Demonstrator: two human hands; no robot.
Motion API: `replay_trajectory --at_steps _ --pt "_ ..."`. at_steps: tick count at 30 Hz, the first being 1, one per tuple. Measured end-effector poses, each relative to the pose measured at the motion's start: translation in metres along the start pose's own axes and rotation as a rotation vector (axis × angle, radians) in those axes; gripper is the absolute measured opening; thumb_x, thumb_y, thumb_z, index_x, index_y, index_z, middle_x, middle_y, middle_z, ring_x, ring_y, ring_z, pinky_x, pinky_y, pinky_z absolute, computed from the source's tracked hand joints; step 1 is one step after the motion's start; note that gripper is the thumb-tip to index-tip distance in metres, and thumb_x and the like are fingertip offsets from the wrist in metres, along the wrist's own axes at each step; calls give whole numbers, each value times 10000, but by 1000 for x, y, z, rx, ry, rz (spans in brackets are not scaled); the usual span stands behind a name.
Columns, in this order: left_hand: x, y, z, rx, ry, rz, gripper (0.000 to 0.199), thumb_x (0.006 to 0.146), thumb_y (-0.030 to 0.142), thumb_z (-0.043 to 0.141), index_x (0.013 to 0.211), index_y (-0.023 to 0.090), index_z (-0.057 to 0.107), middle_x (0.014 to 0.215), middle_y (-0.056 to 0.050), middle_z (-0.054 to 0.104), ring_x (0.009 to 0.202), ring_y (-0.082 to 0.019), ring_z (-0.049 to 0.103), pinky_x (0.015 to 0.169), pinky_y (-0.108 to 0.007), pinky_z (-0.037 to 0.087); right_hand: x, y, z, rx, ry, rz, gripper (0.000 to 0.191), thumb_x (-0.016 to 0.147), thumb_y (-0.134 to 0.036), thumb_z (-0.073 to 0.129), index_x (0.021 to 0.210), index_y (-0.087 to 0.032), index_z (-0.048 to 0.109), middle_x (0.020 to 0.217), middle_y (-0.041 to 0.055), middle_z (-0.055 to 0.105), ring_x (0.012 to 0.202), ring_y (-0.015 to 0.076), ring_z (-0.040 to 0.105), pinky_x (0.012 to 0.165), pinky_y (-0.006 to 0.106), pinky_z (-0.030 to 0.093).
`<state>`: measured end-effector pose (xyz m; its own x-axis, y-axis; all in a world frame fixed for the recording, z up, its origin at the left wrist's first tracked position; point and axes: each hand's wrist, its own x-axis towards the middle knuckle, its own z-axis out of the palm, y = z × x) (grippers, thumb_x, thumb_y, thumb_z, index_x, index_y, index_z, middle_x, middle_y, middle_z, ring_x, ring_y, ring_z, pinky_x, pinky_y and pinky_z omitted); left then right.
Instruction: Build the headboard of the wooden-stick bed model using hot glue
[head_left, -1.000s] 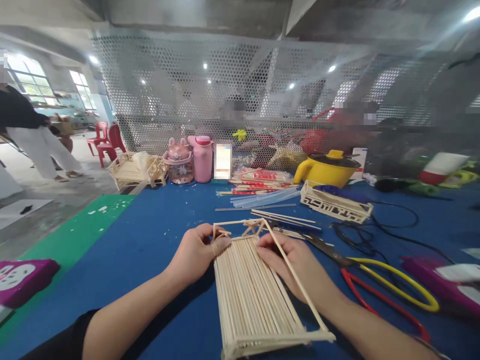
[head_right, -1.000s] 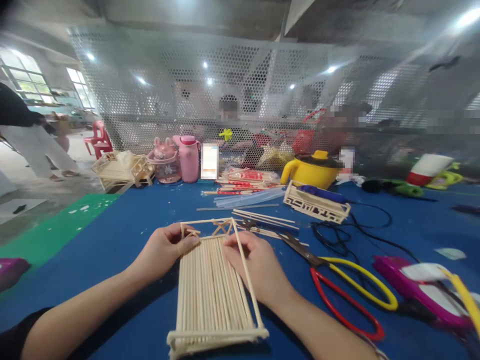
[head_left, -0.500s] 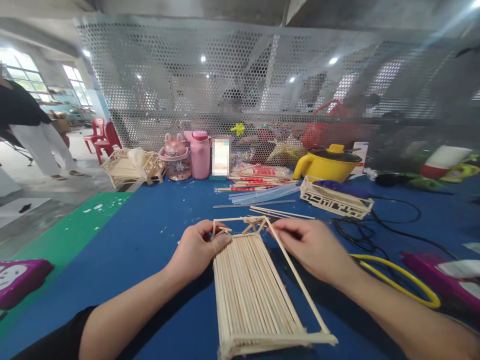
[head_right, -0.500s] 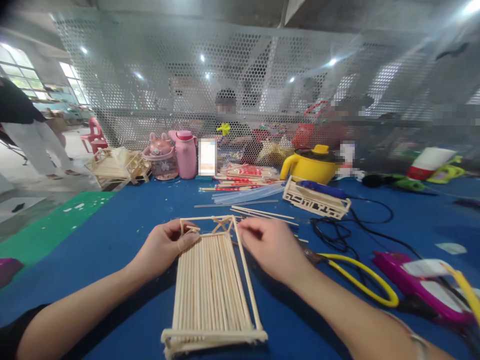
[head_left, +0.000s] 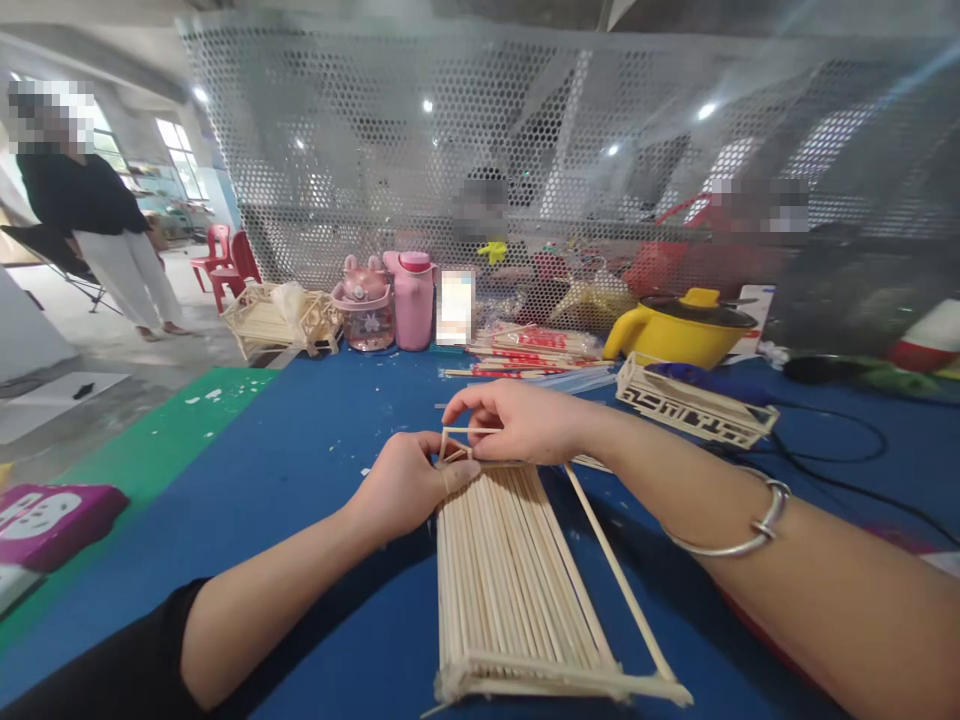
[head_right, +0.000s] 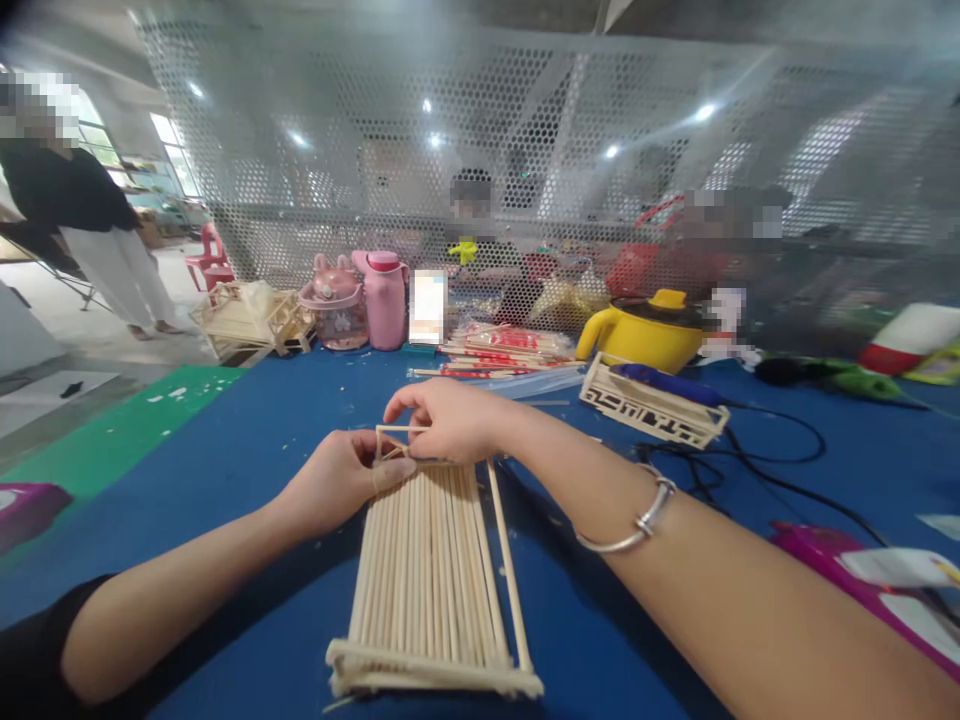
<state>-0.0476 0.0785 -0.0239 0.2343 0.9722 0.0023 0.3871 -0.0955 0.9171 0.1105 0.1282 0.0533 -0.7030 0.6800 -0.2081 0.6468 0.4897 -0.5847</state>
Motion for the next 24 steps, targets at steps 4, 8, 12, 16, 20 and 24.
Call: replay_trajectory --at_steps 4,8,12,16,20,24 --pt "-1 0 1 1 8 11 290 748 431 592 765 148 653 554 52 424 518 -85 298 488 -236 228 -3 4 0 58 -8 -63 377 689 -184 590 1061 -179 527 638 -58 518 561 94 473 517 227 375" --pt "-2 0 2 12 30 8 295 754 426 581 759 140 651 555 48 424 511 -82 294 474 -233 222 -1 5 -1 47 -17 -80 380 707 -178 580 1080 -186 507 671 -50 535 571 97 480 513 227 370" --pt "-2 5 3 25 31 -19 273 742 403 584 766 138 649 535 47 447 481 -77 304 454 -229 225 -2 6 0 77 5 -120 340 721 -180 570 1052 -185 495 709 -39 546 579 93 474 513 224 371" --pt "-3 9 3 46 56 -36 281 722 406 595 754 137 668 513 53 430 468 -73 280 450 -232 205 -3 6 1 73 22 -130 270 725 -198 565 991 -190 522 698 -36 539 572 93 465 502 221 367" --pt "-4 9 3 45 77 -23 299 717 421 599 759 139 689 514 50 433 470 -75 278 449 -236 205 -4 3 0 12 30 -110 189 719 -205 558 905 -189 585 710 -19 561 595 97 477 513 218 373" --pt "-3 8 3 45 82 -26 302 719 427 597 751 142 691 513 51 433 472 -76 286 453 -236 212 -5 0 -1 34 34 -109 168 716 -195 555 874 -178 609 732 -13 591 618 97 499 531 213 386"
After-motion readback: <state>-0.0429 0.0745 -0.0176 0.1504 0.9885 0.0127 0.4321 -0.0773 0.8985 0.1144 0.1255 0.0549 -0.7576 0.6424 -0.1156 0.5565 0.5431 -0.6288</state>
